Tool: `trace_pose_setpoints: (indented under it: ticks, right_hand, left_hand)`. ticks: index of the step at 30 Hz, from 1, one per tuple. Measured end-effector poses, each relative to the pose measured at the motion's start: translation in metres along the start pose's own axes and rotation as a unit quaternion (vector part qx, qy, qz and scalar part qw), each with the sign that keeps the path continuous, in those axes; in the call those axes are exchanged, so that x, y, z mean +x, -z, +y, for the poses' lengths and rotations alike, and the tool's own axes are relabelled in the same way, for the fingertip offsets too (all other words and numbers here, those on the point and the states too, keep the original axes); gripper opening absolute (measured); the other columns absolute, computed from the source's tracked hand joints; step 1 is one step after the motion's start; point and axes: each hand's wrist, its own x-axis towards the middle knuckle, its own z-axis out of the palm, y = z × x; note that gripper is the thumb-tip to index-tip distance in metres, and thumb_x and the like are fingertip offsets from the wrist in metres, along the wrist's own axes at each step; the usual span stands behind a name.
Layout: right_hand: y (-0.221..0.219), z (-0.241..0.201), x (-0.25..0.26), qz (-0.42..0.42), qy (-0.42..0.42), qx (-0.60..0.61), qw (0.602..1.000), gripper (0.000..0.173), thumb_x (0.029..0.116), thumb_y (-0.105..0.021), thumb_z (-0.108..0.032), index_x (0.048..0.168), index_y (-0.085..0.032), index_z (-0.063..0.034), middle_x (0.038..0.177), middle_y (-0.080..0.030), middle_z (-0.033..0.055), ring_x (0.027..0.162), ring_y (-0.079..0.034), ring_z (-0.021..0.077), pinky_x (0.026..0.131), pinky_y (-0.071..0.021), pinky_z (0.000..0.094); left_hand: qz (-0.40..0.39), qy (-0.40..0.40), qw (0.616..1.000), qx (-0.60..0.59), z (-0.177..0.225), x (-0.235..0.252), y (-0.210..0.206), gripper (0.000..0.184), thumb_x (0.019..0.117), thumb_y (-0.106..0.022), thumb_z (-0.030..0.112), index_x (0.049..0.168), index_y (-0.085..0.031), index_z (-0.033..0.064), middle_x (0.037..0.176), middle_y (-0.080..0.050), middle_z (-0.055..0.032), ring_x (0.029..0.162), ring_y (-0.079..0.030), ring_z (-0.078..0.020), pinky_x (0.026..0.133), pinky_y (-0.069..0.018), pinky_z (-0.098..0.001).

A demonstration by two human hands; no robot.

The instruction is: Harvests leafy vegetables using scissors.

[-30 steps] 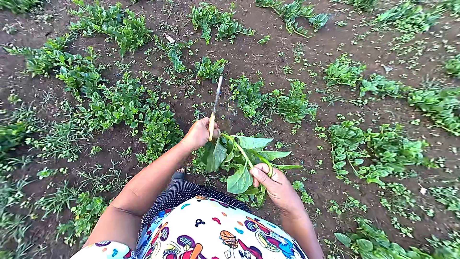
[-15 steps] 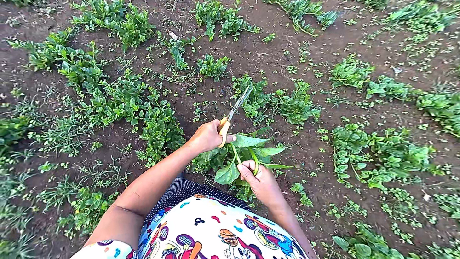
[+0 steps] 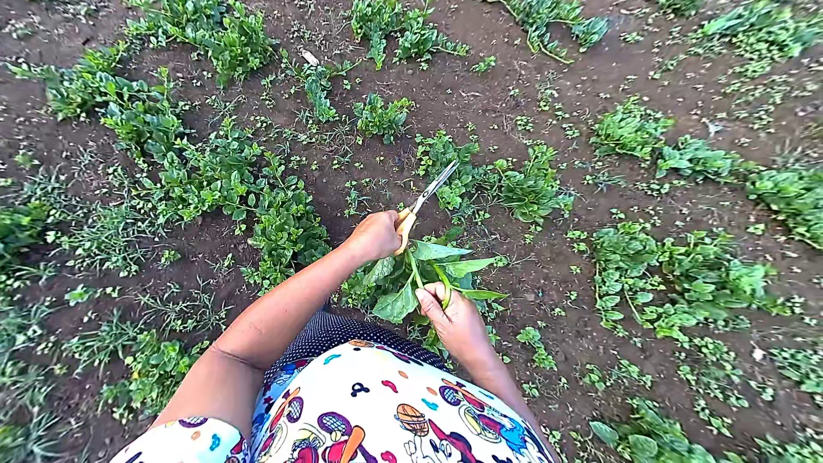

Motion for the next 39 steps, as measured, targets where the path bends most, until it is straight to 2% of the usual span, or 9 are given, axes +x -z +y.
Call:
trace_pose_setpoints:
  ticks: [5, 11, 15, 19, 23, 25, 27, 33, 39]
  right_hand:
    - [-0.001, -0.001, -0.001, 0.002, 0.009, -0.012, 1.000, 0.032, 0.1029, -0.053, -0.032, 0.098, -0.070, -0.0057, 0.072, -0.063, -0.0016, 0.063, -0.057, 0.0034, 0.060, -0.0479, 0.0244]
    - [-0.002, 0.000, -0.003, 0.022, 0.004, 0.005, 1.000, 0.030, 0.1025, -0.054, -0.031, 0.096, -0.070, -0.0064, 0.071, -0.061, -0.0044, 0.062, -0.055, -0.0012, 0.059, -0.0458, 0.0191]
    - [0.006, 0.001, -0.003, 0.056, -0.005, 0.127, 0.990, 0.019, 0.1021, -0.055, -0.018, 0.094, -0.067, -0.0054, 0.072, -0.061, -0.0112, 0.064, -0.055, -0.0085, 0.062, -0.0473, 0.0106]
    - [0.016, 0.006, 0.000, 0.094, 0.001, 0.230, 0.969, 0.020, 0.1023, -0.050, -0.009, 0.088, -0.064, -0.0122, 0.070, -0.063, -0.0149, 0.064, -0.059, -0.0062, 0.065, -0.0508, 0.0122]
    - [0.016, 0.004, 0.002, 0.102, 0.015, 0.249, 0.963, 0.022, 0.1024, -0.049, -0.008, 0.087, -0.064, -0.0130, 0.071, -0.063, -0.0142, 0.064, -0.059, -0.0051, 0.065, -0.0511, 0.0124]
    - [0.015, 0.001, 0.002, 0.102, 0.013, 0.239, 0.966, 0.021, 0.1022, -0.050, -0.009, 0.087, -0.064, -0.0126, 0.071, -0.064, -0.0143, 0.064, -0.059, -0.0056, 0.065, -0.0504, 0.0122]
    - [0.014, -0.001, 0.001, 0.097, 0.011, 0.231, 0.968, 0.020, 0.1023, -0.051, -0.009, 0.088, -0.064, -0.0127, 0.071, -0.064, -0.0146, 0.064, -0.059, -0.0061, 0.064, -0.0497, 0.0117]
    - [0.016, -0.002, -0.003, 0.082, 0.001, 0.215, 0.973, 0.020, 0.1022, -0.051, -0.009, 0.087, -0.063, -0.0136, 0.069, -0.063, -0.0147, 0.062, -0.058, -0.0064, 0.063, -0.0484, 0.0112]
    - [0.018, -0.005, -0.006, 0.069, 0.003, 0.213, 0.975, 0.020, 0.1022, -0.051, -0.010, 0.087, -0.063, -0.0138, 0.068, -0.063, -0.0153, 0.062, -0.058, -0.0068, 0.063, -0.0487, 0.0112]
  left_hand:
    - [-0.004, -0.004, 1.000, 0.013, 0.005, 0.002, -0.002, 0.033, 0.0949, -0.075, 0.023, 0.115, -0.064, -0.0010, 0.100, -0.068, -0.0214, 0.095, -0.068, -0.0374, 0.085, -0.0539, -0.0580]
    - [0.005, -0.010, 1.000, 0.009, 0.004, 0.004, -0.006, 0.020, 0.0953, -0.069, 0.011, 0.112, -0.064, 0.0002, 0.099, -0.069, -0.0210, 0.094, -0.068, -0.0378, 0.083, -0.0543, -0.0580]
    - [0.024, -0.013, 0.999, -0.040, -0.002, 0.002, 0.000, 0.022, 0.0949, -0.066, 0.004, 0.116, -0.062, 0.0001, 0.099, -0.069, -0.0207, 0.093, -0.068, -0.0365, 0.083, -0.0538, -0.0569]
    - [0.035, -0.036, 0.997, -0.061, -0.004, -0.014, 0.003, 0.037, 0.0944, -0.069, 0.004, 0.129, -0.055, 0.0031, 0.107, -0.068, -0.0222, 0.097, -0.069, -0.0379, 0.085, -0.0551, -0.0589]
    - [0.033, -0.110, 0.991, -0.061, 0.005, -0.027, -0.007, 0.041, 0.0929, -0.078, 0.024, 0.124, -0.061, 0.0025, 0.108, -0.071, -0.0155, 0.100, -0.070, -0.0289, 0.093, -0.0549, -0.0524]
    - [0.048, -0.148, 0.987, -0.026, 0.011, -0.028, -0.015, 0.043, 0.0919, -0.079, 0.027, 0.124, -0.063, 0.0020, 0.113, -0.072, -0.0125, 0.110, -0.068, -0.0251, 0.110, -0.0427, -0.0506]
    - [0.072, -0.183, 0.980, 0.012, 0.015, -0.025, -0.022, 0.038, 0.0912, -0.078, 0.021, 0.122, -0.065, 0.0021, 0.117, -0.072, -0.0118, 0.117, -0.065, -0.0251, 0.118, -0.0342, -0.0518]
    - [0.122, -0.255, 0.957, 0.065, 0.016, -0.023, -0.033, 0.026, 0.0865, -0.071, 0.002, 0.112, -0.069, 0.0006, 0.112, -0.073, -0.0146, 0.115, -0.068, -0.0300, 0.117, -0.0330, -0.0590]
    - [0.254, -0.354, 0.896, 0.085, 0.006, -0.023, -0.046, 0.014, 0.0785, -0.073, -0.004, 0.092, -0.071, -0.0003, 0.092, -0.076, -0.0146, 0.095, -0.075, -0.0313, 0.108, -0.0425, -0.0636]
